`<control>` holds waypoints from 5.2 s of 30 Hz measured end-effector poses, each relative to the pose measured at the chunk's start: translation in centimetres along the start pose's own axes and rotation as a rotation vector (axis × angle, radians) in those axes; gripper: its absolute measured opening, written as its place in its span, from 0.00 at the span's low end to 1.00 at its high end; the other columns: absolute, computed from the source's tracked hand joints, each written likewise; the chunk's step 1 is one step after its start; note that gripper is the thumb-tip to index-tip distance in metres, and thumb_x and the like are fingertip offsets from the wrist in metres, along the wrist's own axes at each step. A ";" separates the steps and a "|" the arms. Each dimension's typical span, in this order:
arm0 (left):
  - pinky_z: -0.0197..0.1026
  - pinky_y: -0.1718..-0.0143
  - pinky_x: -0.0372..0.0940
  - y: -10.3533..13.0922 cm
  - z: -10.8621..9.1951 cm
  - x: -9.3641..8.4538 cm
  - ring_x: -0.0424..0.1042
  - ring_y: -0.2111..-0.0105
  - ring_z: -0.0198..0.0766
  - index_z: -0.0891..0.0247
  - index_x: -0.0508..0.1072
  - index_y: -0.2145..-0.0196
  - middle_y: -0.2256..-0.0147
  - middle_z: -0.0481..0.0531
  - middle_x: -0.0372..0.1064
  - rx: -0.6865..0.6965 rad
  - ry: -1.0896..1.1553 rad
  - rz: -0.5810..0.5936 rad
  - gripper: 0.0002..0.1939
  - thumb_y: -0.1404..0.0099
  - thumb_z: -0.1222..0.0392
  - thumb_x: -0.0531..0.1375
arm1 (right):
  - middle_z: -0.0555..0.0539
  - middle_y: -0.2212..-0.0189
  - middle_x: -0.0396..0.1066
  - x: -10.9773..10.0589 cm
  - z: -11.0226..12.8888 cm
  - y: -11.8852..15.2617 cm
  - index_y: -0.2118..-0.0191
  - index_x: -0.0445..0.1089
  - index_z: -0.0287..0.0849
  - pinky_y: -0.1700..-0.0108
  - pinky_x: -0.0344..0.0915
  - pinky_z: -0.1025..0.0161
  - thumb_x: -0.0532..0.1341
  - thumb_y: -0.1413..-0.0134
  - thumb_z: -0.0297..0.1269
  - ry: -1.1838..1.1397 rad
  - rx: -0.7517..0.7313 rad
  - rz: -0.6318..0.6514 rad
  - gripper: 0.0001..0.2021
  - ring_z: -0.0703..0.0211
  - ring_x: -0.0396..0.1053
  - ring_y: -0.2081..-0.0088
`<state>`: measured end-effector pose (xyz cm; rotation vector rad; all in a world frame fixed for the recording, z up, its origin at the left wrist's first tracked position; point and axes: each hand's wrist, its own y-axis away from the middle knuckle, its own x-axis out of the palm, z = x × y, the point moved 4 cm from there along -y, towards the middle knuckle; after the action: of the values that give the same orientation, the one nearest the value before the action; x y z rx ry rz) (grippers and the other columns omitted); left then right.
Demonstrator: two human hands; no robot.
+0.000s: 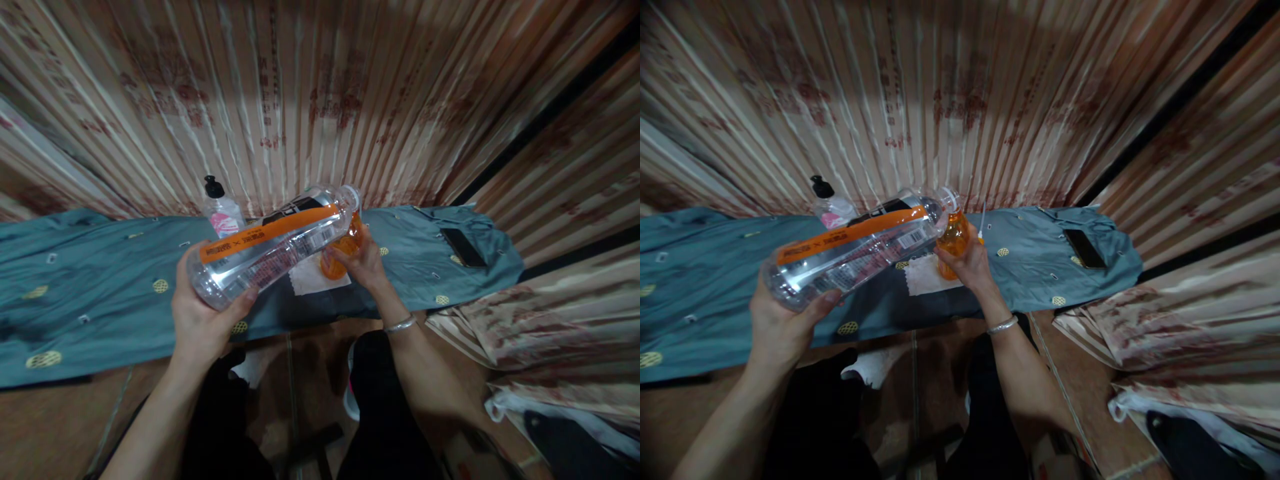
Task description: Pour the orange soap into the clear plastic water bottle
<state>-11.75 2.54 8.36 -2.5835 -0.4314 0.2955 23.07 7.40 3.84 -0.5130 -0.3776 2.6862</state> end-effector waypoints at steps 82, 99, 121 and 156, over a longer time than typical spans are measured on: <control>0.65 0.39 0.82 -0.1 -0.3 0.0 0.87 0.45 0.63 0.62 0.81 0.38 0.44 0.64 0.86 -0.039 0.018 -0.018 0.59 0.61 0.27 0.84 | 0.38 0.42 0.86 0.1 0.1 0.1 0.33 0.74 0.48 0.28 0.79 0.26 0.87 0.59 0.56 -0.005 0.011 0.002 0.48 0.27 0.83 0.35; 0.63 0.42 0.84 0.0 -0.3 0.1 0.88 0.48 0.60 0.59 0.81 0.39 0.46 0.61 0.86 0.002 0.004 -0.032 0.55 0.58 0.26 0.84 | 0.40 0.43 0.86 0.0 -0.1 0.0 0.33 0.75 0.51 0.31 0.81 0.29 0.87 0.57 0.60 0.020 -0.012 0.012 0.48 0.29 0.84 0.38; 0.63 0.41 0.83 -0.1 -0.1 0.2 0.87 0.47 0.60 0.59 0.79 0.38 0.46 0.60 0.85 0.018 0.014 -0.008 0.55 0.57 0.26 0.83 | 0.39 0.43 0.85 -0.2 0.1 0.0 0.33 0.75 0.49 0.33 0.82 0.30 0.87 0.57 0.58 0.064 -0.011 0.014 0.47 0.28 0.84 0.38; 0.57 0.47 0.86 -0.1 0.3 0.0 0.90 0.50 0.57 0.62 0.83 0.38 0.48 0.61 0.88 0.064 0.049 -0.019 0.57 0.57 0.25 0.85 | 0.39 0.43 0.86 -0.2 -0.2 -0.1 0.34 0.76 0.48 0.34 0.84 0.31 0.88 0.57 0.53 0.065 -0.011 -0.010 0.46 0.30 0.86 0.41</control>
<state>-11.84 2.76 8.11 -2.5171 -0.4213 0.2357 23.34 7.44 3.69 -0.5982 -0.3764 2.6520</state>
